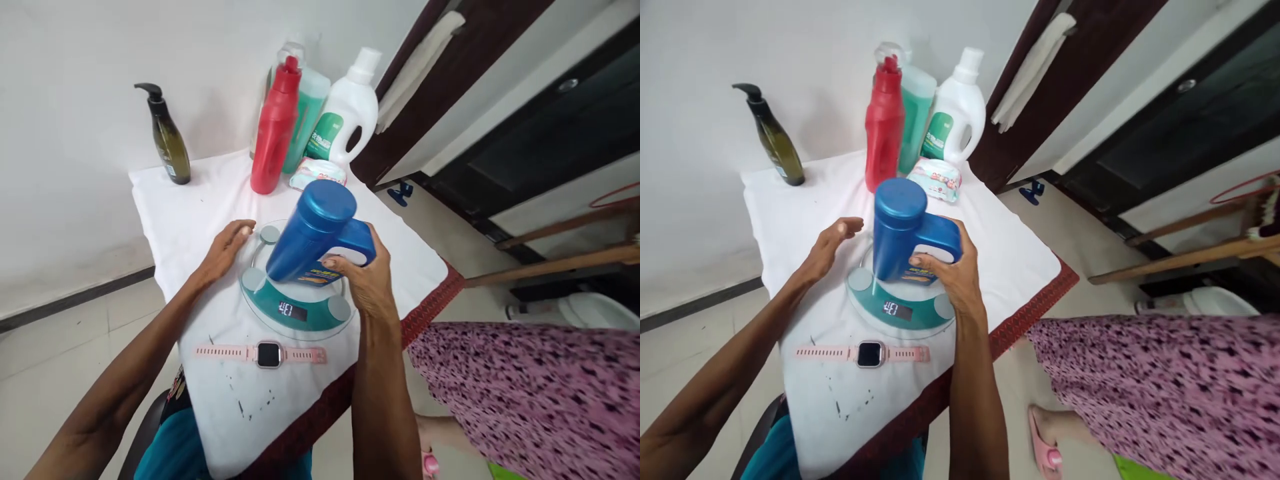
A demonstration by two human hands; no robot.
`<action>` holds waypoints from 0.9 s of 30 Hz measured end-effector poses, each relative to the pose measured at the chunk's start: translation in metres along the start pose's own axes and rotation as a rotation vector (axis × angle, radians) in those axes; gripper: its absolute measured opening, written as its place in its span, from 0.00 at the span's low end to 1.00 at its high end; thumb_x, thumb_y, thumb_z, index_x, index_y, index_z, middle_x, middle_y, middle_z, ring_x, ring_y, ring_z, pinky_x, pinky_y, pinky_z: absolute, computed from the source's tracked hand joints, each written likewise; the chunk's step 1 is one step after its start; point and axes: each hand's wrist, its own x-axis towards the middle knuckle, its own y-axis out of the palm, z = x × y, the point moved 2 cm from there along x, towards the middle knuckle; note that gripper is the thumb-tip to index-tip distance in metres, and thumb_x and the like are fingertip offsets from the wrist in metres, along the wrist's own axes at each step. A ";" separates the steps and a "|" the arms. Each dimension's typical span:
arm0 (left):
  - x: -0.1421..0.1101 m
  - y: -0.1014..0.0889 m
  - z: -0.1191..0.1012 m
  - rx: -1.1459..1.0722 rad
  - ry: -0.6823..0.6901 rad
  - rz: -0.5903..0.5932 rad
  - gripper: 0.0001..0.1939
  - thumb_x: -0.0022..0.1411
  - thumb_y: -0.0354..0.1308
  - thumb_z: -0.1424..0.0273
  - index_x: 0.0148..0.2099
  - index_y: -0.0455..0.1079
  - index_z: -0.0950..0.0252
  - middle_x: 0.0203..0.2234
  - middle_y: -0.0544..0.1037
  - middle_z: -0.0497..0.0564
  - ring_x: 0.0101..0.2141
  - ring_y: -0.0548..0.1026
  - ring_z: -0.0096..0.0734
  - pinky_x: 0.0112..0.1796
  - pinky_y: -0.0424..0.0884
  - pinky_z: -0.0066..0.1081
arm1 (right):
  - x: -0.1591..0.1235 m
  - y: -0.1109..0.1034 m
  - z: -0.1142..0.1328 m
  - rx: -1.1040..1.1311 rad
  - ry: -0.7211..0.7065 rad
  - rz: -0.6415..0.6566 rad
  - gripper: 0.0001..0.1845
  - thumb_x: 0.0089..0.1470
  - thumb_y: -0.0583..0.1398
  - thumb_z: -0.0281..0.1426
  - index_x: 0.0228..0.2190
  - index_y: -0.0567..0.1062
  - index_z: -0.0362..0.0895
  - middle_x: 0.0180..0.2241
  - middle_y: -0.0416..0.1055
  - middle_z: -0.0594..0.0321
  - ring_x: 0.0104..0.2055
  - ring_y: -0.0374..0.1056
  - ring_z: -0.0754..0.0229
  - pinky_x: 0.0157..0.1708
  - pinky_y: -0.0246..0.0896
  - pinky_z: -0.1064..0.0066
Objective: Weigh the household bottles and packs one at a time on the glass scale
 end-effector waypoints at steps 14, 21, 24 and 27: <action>-0.004 0.016 0.044 0.270 0.073 -0.011 0.23 0.86 0.48 0.64 0.72 0.73 0.67 0.62 0.79 0.68 0.61 0.82 0.53 0.68 0.79 0.57 | 0.013 0.023 0.034 0.075 0.042 -0.180 0.34 0.28 0.86 0.38 0.38 0.81 0.53 0.36 0.81 0.67 0.36 0.76 0.53 0.41 0.81 0.53; -0.008 0.021 0.045 0.288 0.080 -0.014 0.21 0.86 0.50 0.66 0.71 0.73 0.66 0.64 0.78 0.69 0.65 0.80 0.57 0.66 0.81 0.58 | 0.086 0.114 0.076 0.188 -0.213 -0.120 0.35 0.34 0.85 0.44 0.44 0.82 0.54 0.43 0.86 0.63 0.47 0.83 0.47 0.55 0.85 0.47; -0.008 0.022 0.046 0.296 0.079 -0.017 0.20 0.86 0.51 0.66 0.71 0.73 0.65 0.64 0.78 0.68 0.66 0.80 0.56 0.67 0.81 0.57 | 0.117 0.174 0.054 0.227 -0.150 -0.050 0.36 0.34 0.84 0.48 0.43 0.78 0.54 0.41 0.84 0.65 0.43 0.81 0.50 0.49 0.85 0.51; -0.007 0.023 0.046 0.294 0.103 -0.033 0.18 0.86 0.52 0.67 0.69 0.73 0.64 0.62 0.79 0.66 0.63 0.81 0.53 0.68 0.80 0.56 | 0.140 0.223 0.020 0.210 -0.056 -0.066 0.38 0.31 0.83 0.50 0.39 0.74 0.53 0.35 0.80 0.69 0.37 0.76 0.55 0.42 0.82 0.57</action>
